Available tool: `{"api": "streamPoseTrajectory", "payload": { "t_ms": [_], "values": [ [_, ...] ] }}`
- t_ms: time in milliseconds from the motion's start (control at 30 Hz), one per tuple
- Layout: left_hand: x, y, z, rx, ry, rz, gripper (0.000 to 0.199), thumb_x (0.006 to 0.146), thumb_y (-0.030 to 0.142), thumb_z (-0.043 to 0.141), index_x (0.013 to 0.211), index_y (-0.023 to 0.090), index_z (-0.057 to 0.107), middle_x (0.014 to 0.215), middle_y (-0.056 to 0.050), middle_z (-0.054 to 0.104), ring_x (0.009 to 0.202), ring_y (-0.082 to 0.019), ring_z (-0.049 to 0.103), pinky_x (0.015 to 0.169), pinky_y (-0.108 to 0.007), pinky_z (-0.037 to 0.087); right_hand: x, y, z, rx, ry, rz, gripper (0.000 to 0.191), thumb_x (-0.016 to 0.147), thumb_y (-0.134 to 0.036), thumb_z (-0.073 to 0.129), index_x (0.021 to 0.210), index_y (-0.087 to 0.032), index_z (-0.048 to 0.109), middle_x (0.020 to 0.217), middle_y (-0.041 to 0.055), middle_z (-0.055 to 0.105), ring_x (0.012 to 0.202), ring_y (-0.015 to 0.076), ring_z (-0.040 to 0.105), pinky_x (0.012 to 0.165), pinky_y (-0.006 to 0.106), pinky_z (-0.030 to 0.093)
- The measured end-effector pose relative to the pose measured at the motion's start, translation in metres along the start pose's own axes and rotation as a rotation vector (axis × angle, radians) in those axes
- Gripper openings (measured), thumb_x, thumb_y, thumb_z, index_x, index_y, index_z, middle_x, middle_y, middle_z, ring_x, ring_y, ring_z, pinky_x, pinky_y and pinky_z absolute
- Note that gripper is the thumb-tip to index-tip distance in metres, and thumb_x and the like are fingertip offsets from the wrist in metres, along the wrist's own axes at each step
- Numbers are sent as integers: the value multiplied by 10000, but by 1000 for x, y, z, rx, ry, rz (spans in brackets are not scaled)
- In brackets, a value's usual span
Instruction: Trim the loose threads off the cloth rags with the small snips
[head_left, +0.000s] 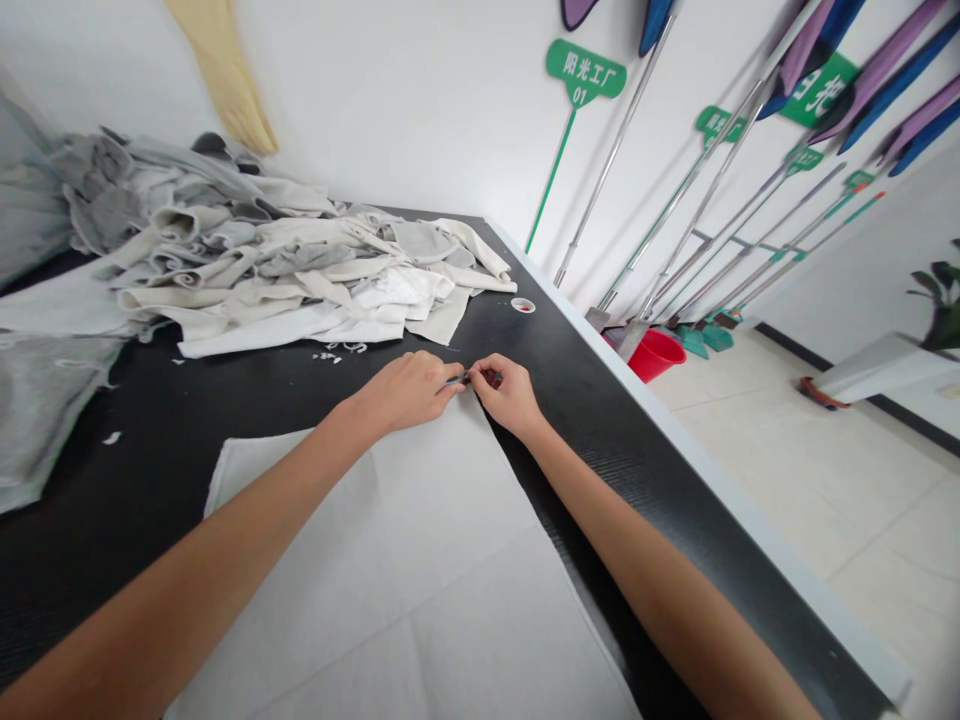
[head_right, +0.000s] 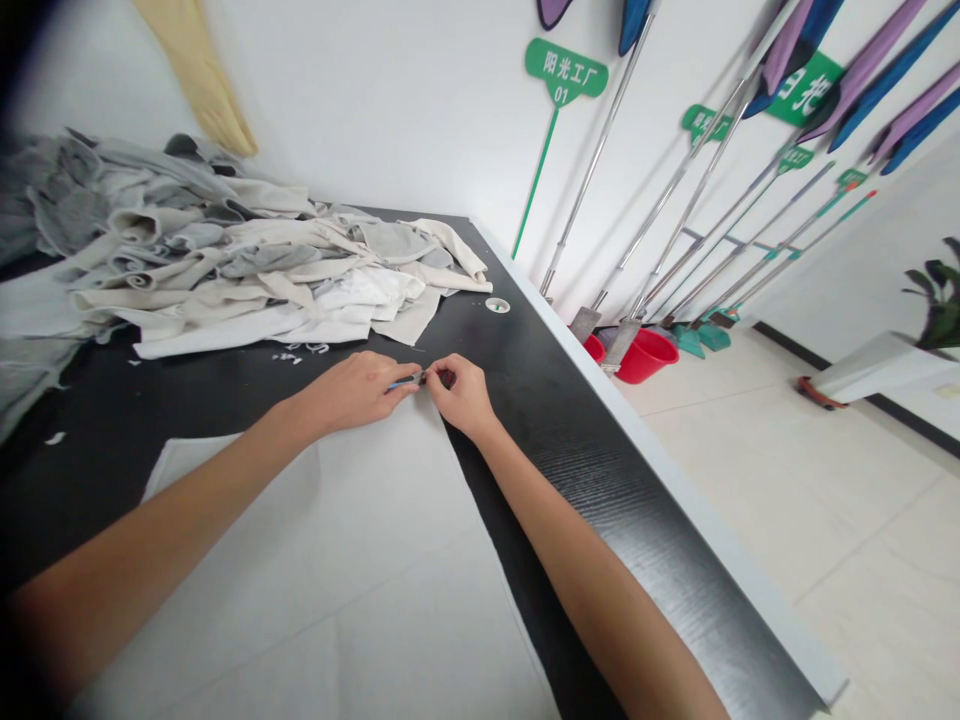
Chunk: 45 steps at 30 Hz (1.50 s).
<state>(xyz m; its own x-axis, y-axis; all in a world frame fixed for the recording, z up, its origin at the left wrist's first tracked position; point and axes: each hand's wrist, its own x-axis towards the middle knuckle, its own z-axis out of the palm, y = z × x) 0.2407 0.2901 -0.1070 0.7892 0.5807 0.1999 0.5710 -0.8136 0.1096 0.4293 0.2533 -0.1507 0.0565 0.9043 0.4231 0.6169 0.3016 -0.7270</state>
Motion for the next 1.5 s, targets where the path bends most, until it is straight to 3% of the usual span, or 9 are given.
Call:
{"api": "streamPoseTrajectory", "payload": {
  "t_ms": [400,800,1033,1500],
  "values": [
    [1,6,-4,20,-9,2,321,996,285,470,1174,132,689,914,-144,759,873,-313,729,739,-382,534,-3,-7,0,-147,-4,-189,135,879,-190,528,772,-192,609,787,44,622,777,185,540,712,312,435],
    [-1,-12,4,-50,48,19,354,994,391,486,1213,190,678,991,-99,772,933,-264,725,812,-343,527,0,-1,-2,-48,-16,-53,160,882,-271,547,761,-198,623,775,30,634,704,162,548,659,295,434],
    [-2,-12,2,-29,68,27,394,999,374,470,1253,147,668,996,-122,768,943,-275,716,837,-363,523,0,0,-1,-35,19,-13,170,878,-281,547,761,-195,634,771,27,666,685,152,565,632,280,444],
    [-3,-1,-9,100,29,39,355,1013,325,433,1205,151,675,900,-130,748,853,-293,717,728,-367,518,-4,-8,-2,-131,80,-134,124,871,-204,555,759,-201,610,780,39,634,753,181,541,711,310,439]
  ]
}}
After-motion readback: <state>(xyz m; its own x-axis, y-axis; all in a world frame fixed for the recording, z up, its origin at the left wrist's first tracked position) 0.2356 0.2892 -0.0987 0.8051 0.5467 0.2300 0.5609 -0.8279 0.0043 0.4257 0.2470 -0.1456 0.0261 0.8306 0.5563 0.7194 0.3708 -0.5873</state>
